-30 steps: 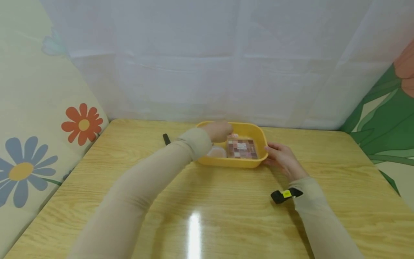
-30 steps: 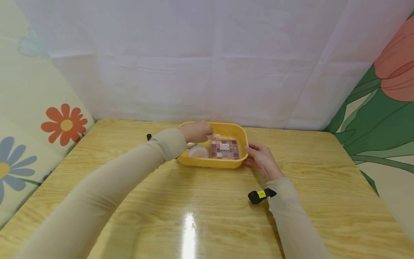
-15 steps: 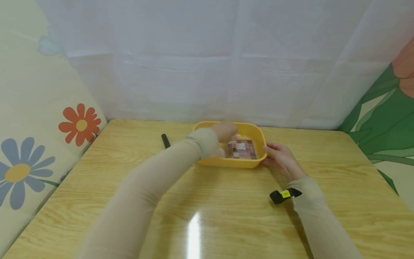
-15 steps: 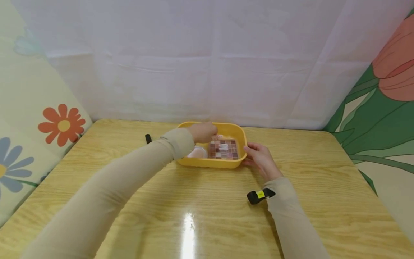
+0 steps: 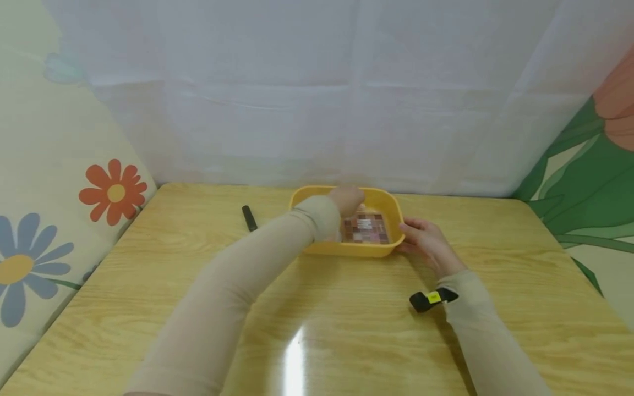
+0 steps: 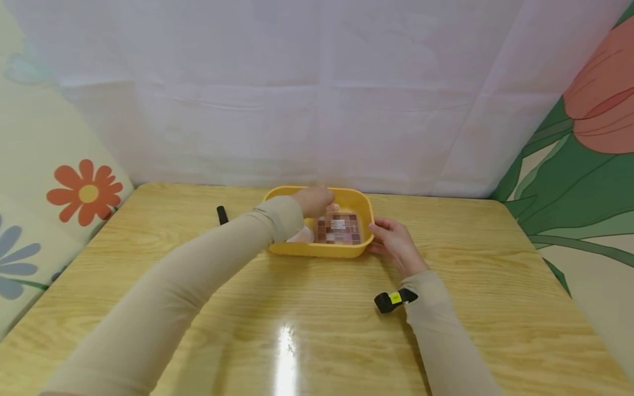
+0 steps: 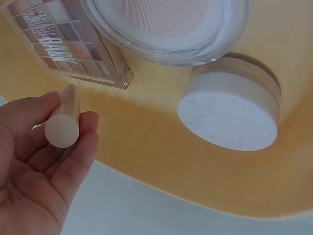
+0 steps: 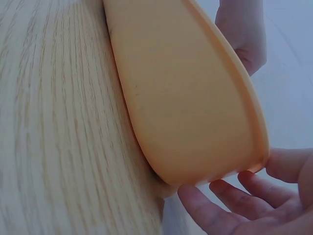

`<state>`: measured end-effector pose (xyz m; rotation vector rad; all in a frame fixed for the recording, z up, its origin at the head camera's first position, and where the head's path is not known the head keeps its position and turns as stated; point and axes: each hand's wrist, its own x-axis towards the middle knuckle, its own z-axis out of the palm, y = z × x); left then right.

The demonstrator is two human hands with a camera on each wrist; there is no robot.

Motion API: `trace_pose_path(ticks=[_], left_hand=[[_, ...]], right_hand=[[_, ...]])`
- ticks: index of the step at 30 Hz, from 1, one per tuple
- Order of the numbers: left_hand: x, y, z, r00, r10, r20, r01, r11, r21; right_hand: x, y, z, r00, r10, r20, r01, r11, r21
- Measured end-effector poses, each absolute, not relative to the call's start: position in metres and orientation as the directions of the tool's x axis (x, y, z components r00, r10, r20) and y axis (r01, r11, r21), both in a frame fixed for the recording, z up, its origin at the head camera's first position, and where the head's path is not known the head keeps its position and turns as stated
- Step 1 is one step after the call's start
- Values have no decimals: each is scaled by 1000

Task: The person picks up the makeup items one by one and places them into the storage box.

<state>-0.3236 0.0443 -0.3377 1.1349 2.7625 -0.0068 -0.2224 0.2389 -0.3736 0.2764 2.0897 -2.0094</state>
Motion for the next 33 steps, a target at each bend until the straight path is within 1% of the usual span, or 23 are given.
trace_pose_path(ticks=[7, 11, 17, 20, 21, 24, 27, 28, 31, 33], left_hand=[[-323, 51, -338, -716, 678, -167, 687, 727, 7], [-326, 51, -341, -727, 664, -174, 672, 740, 18], [-331, 49, -347, -728, 662, -179, 668, 743, 32], [-332, 48, -351, -739, 644, -197, 641, 762, 87], [-333, 48, -352, -751, 625, -212, 611, 780, 134], [-335, 48, -354, -767, 596, -236, 562, 803, 199], [-338, 51, -356, -754, 617, -225, 603, 787, 133], [-339, 52, -356, -742, 637, -211, 636, 767, 79], [-341, 57, -357, -722, 664, -195, 680, 733, -26], [-343, 61, -359, -731, 652, -202, 671, 740, -37]], right_hand=[[-221, 239, -373, -962, -23, -270, 269, 59, -961], [-221, 239, -372, -963, -14, -270, 268, 63, -961], [-223, 240, -373, -961, -15, -276, 274, 67, -959], [-223, 240, -374, -960, -19, -278, 276, 66, -959], [-223, 240, -374, -960, -19, -279, 277, 68, -958], [-223, 240, -374, -960, -13, -281, 279, 74, -957], [-223, 240, -373, -959, -10, -284, 282, 80, -956], [-223, 240, -373, -958, -11, -285, 283, 81, -956], [-222, 239, -372, -956, -11, -292, 290, 86, -953], [-222, 238, -372, -957, -14, -291, 289, 89, -953]])
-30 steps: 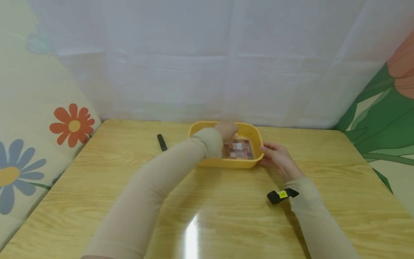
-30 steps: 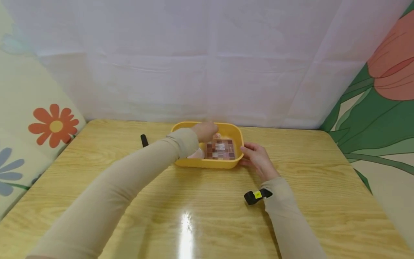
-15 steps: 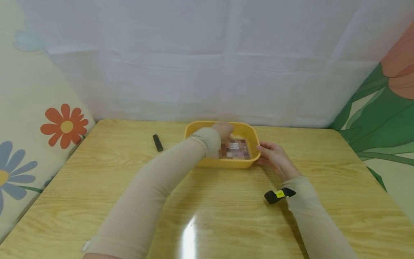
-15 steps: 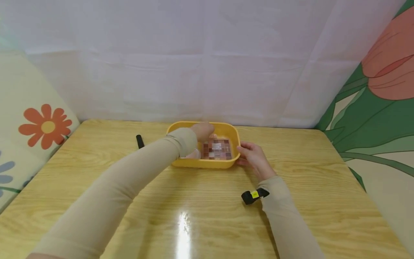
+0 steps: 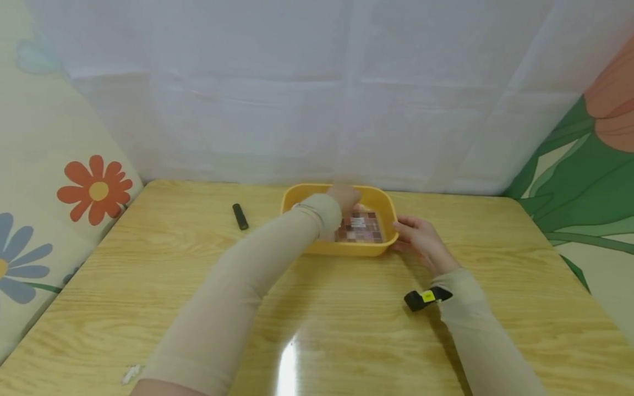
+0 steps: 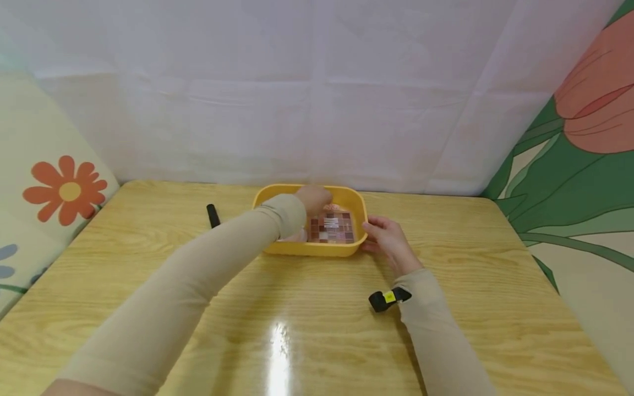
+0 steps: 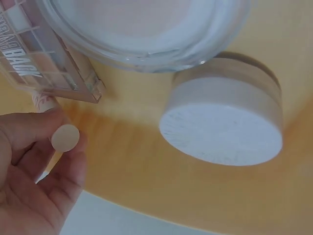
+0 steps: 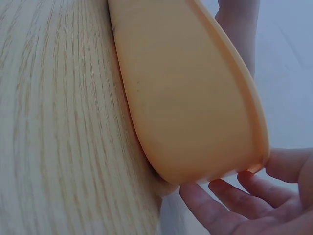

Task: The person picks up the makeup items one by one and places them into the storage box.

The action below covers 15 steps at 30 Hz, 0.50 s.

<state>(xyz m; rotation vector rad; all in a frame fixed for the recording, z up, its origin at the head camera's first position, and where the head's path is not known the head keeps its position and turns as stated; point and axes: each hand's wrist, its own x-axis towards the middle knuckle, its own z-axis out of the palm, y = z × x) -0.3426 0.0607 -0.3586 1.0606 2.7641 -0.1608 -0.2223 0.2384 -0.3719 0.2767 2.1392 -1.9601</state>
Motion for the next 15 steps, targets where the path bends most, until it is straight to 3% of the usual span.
trace_pose_path(ticks=[15], left_hand=[[-340, 67, -371, -715, 676, -180, 697, 710, -101]], right_hand=[[-223, 238, -371, -962, -19, -271, 268, 101, -958]])
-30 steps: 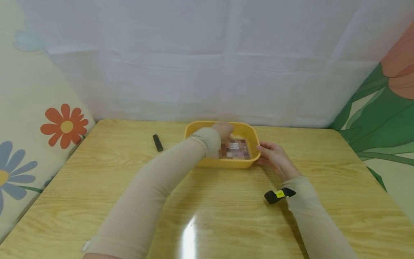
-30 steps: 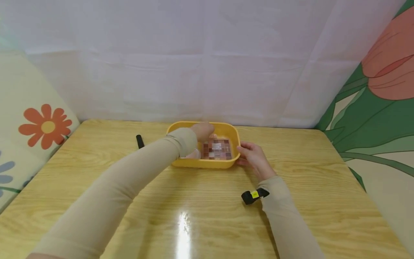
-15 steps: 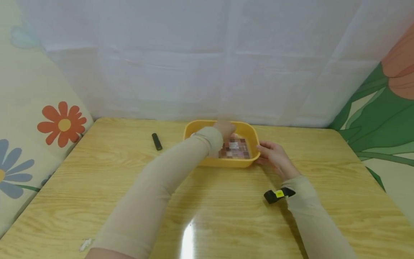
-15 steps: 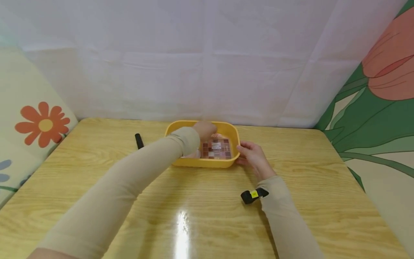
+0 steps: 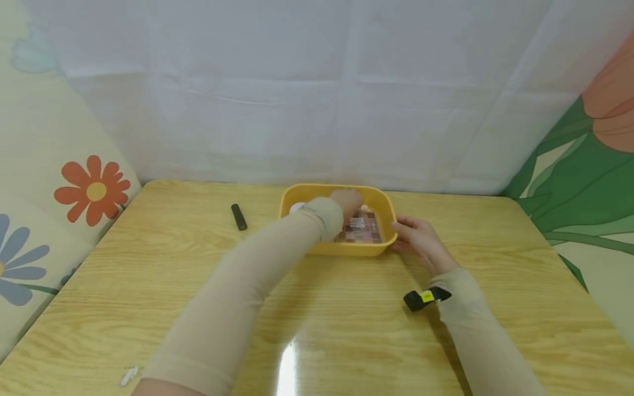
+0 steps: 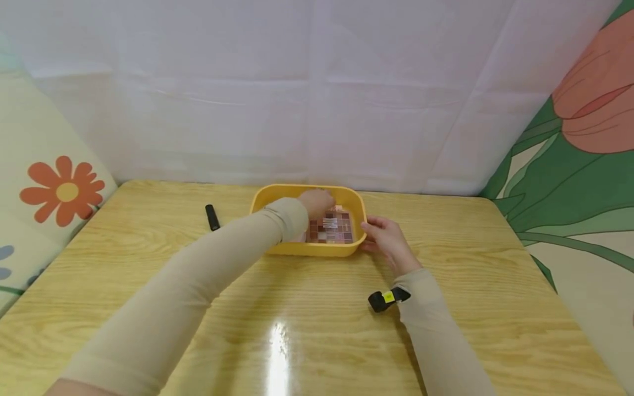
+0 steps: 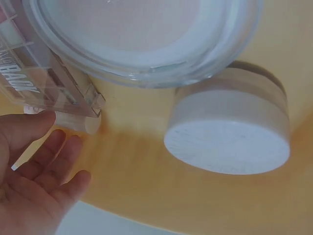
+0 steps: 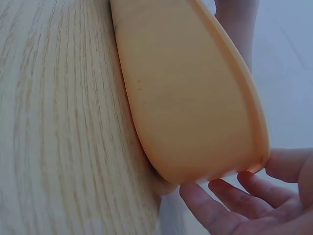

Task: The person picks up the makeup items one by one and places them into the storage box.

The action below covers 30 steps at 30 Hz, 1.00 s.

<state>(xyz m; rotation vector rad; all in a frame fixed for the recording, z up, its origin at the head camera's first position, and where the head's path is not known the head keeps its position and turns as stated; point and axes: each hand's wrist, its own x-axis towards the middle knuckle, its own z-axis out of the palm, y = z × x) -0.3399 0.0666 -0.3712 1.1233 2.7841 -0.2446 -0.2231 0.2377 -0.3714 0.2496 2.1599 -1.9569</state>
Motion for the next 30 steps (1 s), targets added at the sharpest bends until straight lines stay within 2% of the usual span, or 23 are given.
trace_pose_path(ticks=[7, 13, 22, 30], left_hand=[[-335, 58, -353, -717, 667, -201, 683, 730, -13], [-330, 45, -337, -720, 673, -169, 682, 731, 9], [-321, 10, -325, -755, 642, -133, 622, 766, 164], [-308, -18, -313, -787, 608, -101, 585, 789, 190]], right_hand=[[-222, 236, -368, -967, -22, -255, 252, 96, -963], [-222, 237, -369, -967, -23, -252, 249, 94, -964], [-220, 238, -372, -964, -21, -264, 261, 92, -961], [-220, 239, -373, -961, -11, -275, 273, 88, -958]])
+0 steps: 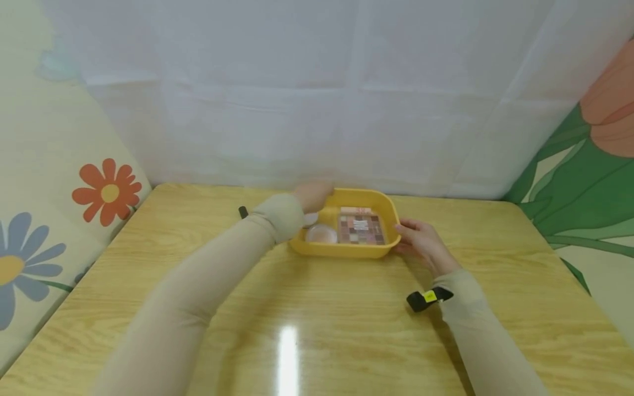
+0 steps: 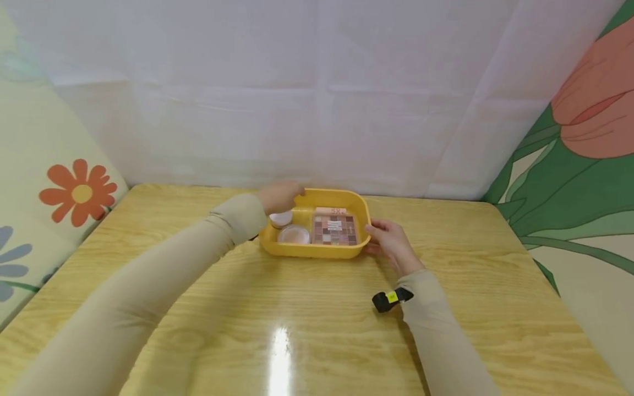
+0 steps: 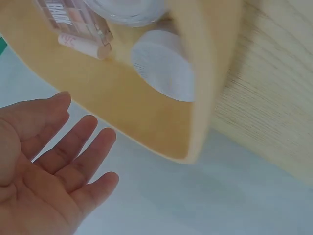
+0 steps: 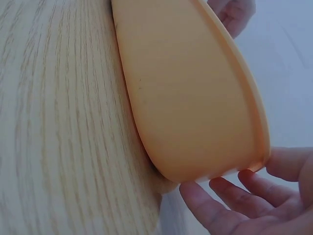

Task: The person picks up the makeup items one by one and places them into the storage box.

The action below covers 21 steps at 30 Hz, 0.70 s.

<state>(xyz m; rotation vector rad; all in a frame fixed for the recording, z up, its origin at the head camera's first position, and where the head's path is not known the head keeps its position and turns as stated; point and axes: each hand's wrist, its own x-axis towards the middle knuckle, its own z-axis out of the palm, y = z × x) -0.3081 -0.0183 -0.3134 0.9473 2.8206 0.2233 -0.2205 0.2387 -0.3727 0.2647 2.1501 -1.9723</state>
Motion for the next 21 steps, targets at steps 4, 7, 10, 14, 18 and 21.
trace_pose_path(ticks=[4, 7, 10, 14, 18, 21], left_hand=[[-305, -27, -313, -788, 609, -91, 583, 786, 207], [-302, -35, -312, -788, 608, -95, 577, 783, 233], [-297, -42, -305, -793, 599, -112, 552, 785, 282], [-291, -52, -297, -812, 571, -123, 508, 794, 334], [-289, -58, -297, -821, 561, -109, 499, 797, 339], [-288, -61, -298, -824, 557, -107, 492, 795, 356]], right_hand=[[-221, 239, -372, -958, -8, -285, 283, 89, -955], [-221, 239, -371, -958, -11, -287, 286, 81, -955], [-221, 238, -371, -958, -13, -285, 284, 79, -956], [-221, 238, -370, -958, -14, -287, 285, 85, -955], [-221, 239, -370, -957, -12, -291, 288, 98, -953], [-220, 238, -370, -955, -5, -297, 294, 111, -949]])
